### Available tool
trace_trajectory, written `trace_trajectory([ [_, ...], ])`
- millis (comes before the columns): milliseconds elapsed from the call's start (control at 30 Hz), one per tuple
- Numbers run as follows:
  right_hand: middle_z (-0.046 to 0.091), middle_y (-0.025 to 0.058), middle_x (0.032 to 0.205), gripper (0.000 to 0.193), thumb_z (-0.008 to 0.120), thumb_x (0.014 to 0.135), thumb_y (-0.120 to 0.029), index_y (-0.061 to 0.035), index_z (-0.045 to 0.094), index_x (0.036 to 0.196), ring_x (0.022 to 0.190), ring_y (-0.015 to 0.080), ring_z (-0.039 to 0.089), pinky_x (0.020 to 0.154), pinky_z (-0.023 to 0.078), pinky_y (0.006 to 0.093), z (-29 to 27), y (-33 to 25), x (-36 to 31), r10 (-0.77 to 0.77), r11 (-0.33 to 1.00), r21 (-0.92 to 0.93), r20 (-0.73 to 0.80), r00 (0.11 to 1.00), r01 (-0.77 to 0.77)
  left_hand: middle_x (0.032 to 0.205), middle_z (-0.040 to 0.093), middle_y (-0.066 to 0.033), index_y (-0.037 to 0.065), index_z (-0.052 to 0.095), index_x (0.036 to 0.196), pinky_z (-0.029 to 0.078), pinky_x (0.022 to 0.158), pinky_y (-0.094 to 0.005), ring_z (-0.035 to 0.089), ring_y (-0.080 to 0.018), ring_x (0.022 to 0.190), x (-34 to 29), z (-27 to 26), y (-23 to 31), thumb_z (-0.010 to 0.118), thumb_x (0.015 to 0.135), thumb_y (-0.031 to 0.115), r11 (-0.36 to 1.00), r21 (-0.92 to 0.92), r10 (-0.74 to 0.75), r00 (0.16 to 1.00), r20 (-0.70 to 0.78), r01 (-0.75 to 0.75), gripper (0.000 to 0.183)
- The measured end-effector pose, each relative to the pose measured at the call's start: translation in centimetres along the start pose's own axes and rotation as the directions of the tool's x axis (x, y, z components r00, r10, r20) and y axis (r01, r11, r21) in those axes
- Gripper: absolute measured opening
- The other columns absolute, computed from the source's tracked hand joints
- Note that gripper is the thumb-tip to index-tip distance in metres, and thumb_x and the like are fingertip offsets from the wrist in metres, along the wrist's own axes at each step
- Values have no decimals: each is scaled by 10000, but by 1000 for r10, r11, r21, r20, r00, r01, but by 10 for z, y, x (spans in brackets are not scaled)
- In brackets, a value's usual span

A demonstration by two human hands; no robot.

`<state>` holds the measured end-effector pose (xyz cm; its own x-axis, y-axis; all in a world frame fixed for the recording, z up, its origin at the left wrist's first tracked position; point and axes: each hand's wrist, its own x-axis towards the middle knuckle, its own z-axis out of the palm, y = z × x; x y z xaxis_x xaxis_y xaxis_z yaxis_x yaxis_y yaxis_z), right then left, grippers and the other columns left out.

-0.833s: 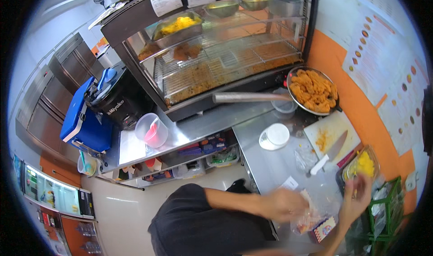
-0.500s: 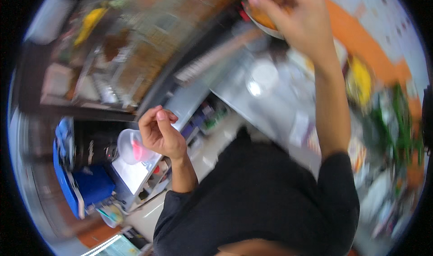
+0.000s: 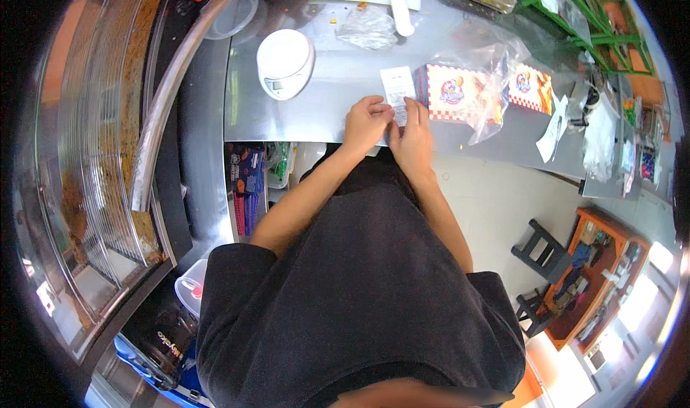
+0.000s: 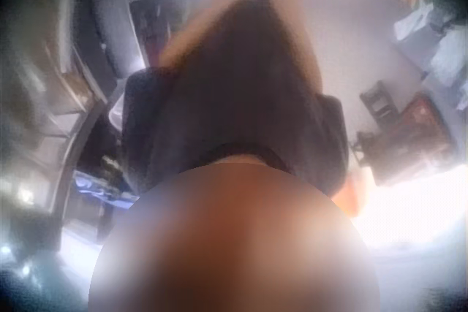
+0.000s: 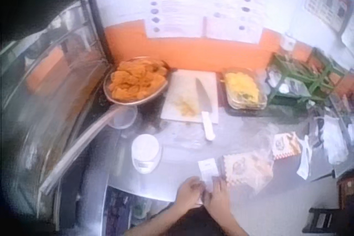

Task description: The person assembles two bento boxes by placing steamed buns, fried chicken, and scrambled eggs into compartmentalized containers. They then close the boxes, place them into a plastic bag, and attach a receipt to the bag.

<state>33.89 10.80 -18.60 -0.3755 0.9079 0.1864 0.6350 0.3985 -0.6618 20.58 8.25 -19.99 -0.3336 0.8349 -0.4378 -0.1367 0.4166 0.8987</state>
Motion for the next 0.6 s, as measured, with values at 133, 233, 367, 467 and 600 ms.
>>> trace_trajectory([
  [133,591,213,1271,548,719,839,72,31,521,1349,1212,330,629,921,616,394,-5,11,-4,21,939,342,12,1000,-24,975,775,-148,-48,724,1118,569,690,-299,726,-160,822,12,14,16,786,873,174,971,236,-37,999,-26,42,336],
  [233,587,210,1285,549,728,844,56,30,522,1352,1219,331,623,964,589,382,-24,10,-6,-43,907,421,82,996,5,922,772,-92,-14,774,984,558,711,-294,709,-143,812,3,12,37,782,885,170,953,304,17,999,-40,-4,210],
  [367,561,212,1353,552,741,855,37,24,522,1362,1221,316,615,982,560,382,-64,-11,-2,-101,945,309,-44,994,109,935,762,-53,-9,750,1057,549,728,-284,687,-129,797,-39,-13,69,743,945,146,999,-6,37,999,1,-37,192],
  [467,631,198,1275,495,742,883,28,23,525,1328,1111,264,665,869,595,351,-89,-38,5,36,775,631,3,999,-30,905,755,-53,11,740,1047,529,678,-244,662,-100,741,-72,-26,88,734,968,127,963,-271,21,1000,23,-14,141],
  [600,712,134,1035,424,662,938,92,7,482,1312,949,190,708,750,622,312,-120,-54,17,153,330,879,311,938,-345,1013,753,-92,-4,708,1099,584,737,-260,707,-135,836,-95,-29,106,696,984,82,849,-529,43,995,86,9,144],
])
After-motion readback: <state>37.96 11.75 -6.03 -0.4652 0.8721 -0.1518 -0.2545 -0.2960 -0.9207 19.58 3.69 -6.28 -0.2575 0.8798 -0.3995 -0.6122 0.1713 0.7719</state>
